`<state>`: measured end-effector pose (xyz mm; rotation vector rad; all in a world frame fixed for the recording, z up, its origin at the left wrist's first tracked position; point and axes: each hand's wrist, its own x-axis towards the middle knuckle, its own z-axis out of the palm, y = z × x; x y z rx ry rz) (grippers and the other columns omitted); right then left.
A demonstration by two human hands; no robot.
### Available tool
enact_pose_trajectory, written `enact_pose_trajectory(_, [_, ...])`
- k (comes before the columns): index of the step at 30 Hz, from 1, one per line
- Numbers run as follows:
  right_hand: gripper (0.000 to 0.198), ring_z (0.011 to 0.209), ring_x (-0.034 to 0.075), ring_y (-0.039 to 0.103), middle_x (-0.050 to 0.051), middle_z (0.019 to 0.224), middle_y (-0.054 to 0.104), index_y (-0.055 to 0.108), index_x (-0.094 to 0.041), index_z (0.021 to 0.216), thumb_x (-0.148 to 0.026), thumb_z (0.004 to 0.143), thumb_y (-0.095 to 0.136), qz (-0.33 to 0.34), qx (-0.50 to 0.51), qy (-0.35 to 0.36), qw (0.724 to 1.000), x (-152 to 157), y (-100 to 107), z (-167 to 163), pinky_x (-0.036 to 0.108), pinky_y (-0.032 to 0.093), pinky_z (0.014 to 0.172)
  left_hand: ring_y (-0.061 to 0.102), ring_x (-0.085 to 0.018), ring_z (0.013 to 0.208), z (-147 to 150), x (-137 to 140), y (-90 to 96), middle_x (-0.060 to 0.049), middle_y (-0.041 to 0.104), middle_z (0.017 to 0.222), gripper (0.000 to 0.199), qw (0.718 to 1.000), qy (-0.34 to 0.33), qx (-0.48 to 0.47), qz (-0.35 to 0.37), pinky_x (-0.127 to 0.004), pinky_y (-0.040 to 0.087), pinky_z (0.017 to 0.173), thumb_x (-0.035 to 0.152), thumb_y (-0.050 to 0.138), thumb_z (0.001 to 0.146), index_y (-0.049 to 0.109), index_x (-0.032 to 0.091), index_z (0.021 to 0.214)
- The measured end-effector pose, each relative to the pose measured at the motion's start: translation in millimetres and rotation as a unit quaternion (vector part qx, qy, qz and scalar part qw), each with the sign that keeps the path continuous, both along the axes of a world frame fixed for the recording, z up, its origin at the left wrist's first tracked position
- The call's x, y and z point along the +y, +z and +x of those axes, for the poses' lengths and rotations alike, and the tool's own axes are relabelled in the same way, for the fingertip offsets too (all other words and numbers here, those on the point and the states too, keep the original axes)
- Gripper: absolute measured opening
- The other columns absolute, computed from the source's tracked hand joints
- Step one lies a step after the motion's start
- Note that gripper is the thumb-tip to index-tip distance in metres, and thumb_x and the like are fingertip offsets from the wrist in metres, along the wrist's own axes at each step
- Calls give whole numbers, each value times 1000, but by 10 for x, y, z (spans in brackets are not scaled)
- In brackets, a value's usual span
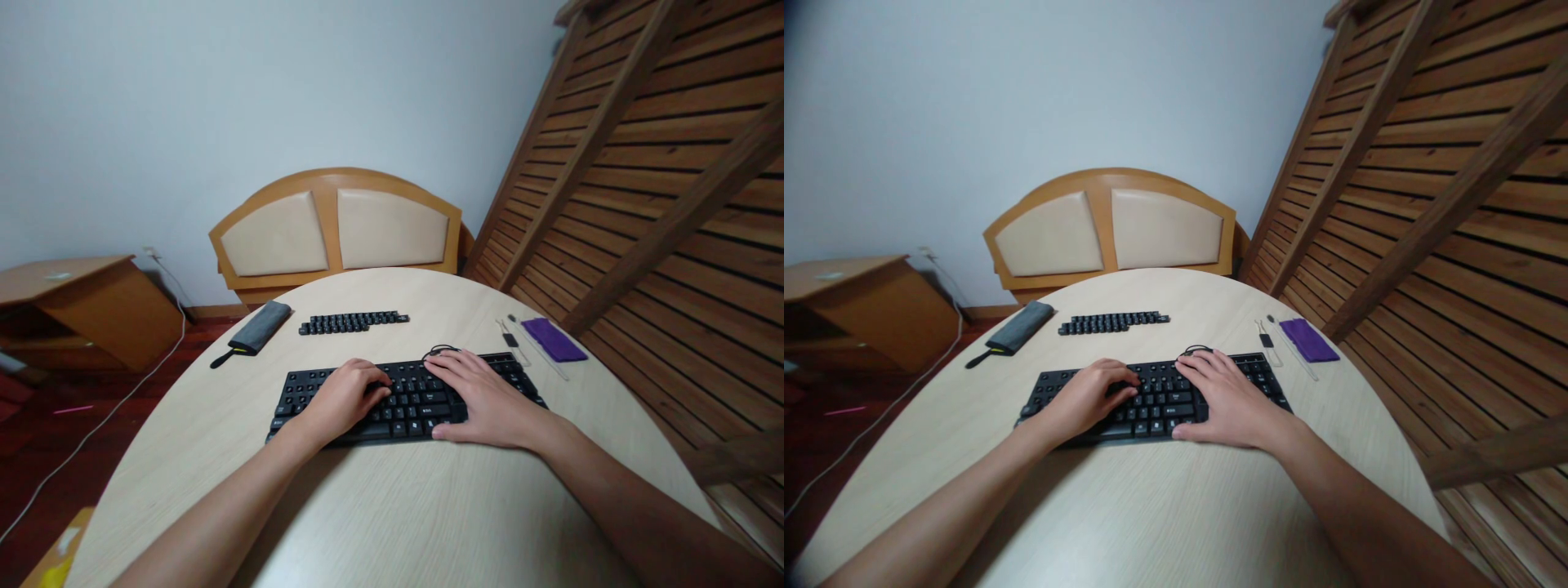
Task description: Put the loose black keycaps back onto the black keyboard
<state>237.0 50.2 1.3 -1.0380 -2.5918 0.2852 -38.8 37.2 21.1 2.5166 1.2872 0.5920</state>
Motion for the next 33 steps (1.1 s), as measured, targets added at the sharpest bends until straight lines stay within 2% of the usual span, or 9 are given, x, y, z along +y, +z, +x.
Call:
enact_pose_trajectory(8, [93,139,35,36,13,149,47,44,-20,148,-71,73,67,3,-8,-3,1000,-4,15,-6,58,20,118,65,-24,97,-18,29,-125,-7,73,102,16,1000,14,-1,12,-39,54,88,26,62,94,76,21,98])
enact_pose_trajectory(18, [96,140,36,35,14,150,46,44,-19,148,-72,72,66,-8,-9,-4,1000,0,5,0,57,17,119,67,-21,96,-51,17,-27,-5,75,102,16,1000,-15,-4,5,-38,52,92,23,59,96,74,20,100])
enact_pose_trajectory(25, [95,140,36,35,13,150,45,43,-21,149,-73,72,66,-15,-6,-3,1000,-6,19,1,56,17,120,67,-21,96,-111,57,-17,-5,75,100,18,1000,5,-21,-13,-37,51,92,28,56,96,73,21,98])
enact_pose_trajectory(33, [96,140,35,34,13,150,46,44,-20,148,-74,72,65,-8,-8,-1,1000,-2,18,-2,55,17,120,66,-26,99,-317,172,15,-7,75,102,27,994,113,4,-9,-38,50,90,37,52,95,74,22,96])
